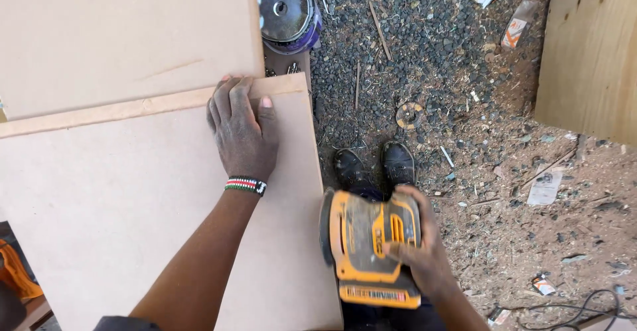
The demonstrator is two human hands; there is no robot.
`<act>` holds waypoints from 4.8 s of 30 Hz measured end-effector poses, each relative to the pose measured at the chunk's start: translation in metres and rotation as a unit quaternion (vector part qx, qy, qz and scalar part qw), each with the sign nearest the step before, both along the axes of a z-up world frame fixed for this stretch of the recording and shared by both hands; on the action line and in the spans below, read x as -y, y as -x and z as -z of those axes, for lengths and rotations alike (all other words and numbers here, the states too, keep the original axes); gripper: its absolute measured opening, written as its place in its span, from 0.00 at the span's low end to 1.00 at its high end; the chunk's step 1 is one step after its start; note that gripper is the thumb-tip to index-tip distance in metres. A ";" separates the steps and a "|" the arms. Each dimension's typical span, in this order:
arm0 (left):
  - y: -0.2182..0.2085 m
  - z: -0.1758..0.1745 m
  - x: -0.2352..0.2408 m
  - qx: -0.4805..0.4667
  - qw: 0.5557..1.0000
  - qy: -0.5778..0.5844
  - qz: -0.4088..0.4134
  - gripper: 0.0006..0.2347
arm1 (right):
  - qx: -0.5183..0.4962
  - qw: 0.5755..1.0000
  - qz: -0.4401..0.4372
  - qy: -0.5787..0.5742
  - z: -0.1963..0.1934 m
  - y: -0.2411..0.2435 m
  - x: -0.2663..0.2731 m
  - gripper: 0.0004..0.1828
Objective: The person sands a rectangular piece of plywood using a sanding block and then switches to a yellow and black electric orbital sander. They smooth the edges and surface of the wood, moving the sander back and forth across the material.
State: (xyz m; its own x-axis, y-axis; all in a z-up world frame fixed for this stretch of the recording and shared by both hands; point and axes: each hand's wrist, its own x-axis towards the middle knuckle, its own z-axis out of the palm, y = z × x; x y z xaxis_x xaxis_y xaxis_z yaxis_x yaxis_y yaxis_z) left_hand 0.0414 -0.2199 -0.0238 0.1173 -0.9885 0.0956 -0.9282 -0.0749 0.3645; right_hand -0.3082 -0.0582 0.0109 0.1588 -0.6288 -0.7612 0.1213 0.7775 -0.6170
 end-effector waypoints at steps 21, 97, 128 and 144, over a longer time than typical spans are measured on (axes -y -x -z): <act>0.029 -0.003 -0.011 0.072 0.996 -0.006 0.043 0.24 | 0.106 0.992 0.049 0.039 0.105 -0.014 0.119 0.69; 0.036 -0.018 -0.007 0.105 0.993 0.011 0.058 0.26 | 0.095 0.943 -0.024 0.318 0.066 -0.026 0.226 0.50; 0.047 -0.013 -0.018 0.095 0.995 -0.028 -0.007 0.29 | 0.446 0.866 0.077 -0.213 0.186 -0.036 0.192 0.21; 0.050 -0.003 -0.020 0.088 0.996 0.010 -0.017 0.26 | 0.276 0.956 0.066 0.076 0.155 0.008 0.049 0.61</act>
State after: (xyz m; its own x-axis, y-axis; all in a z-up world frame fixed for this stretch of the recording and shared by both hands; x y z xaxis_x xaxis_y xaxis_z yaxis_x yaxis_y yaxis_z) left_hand -0.0081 -0.1995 -0.0205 0.1303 -0.9821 0.1363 -0.9748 -0.1018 0.1987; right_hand -0.3162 -0.1071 -0.1440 0.4216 -0.7679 -0.4823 0.5526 0.6393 -0.5347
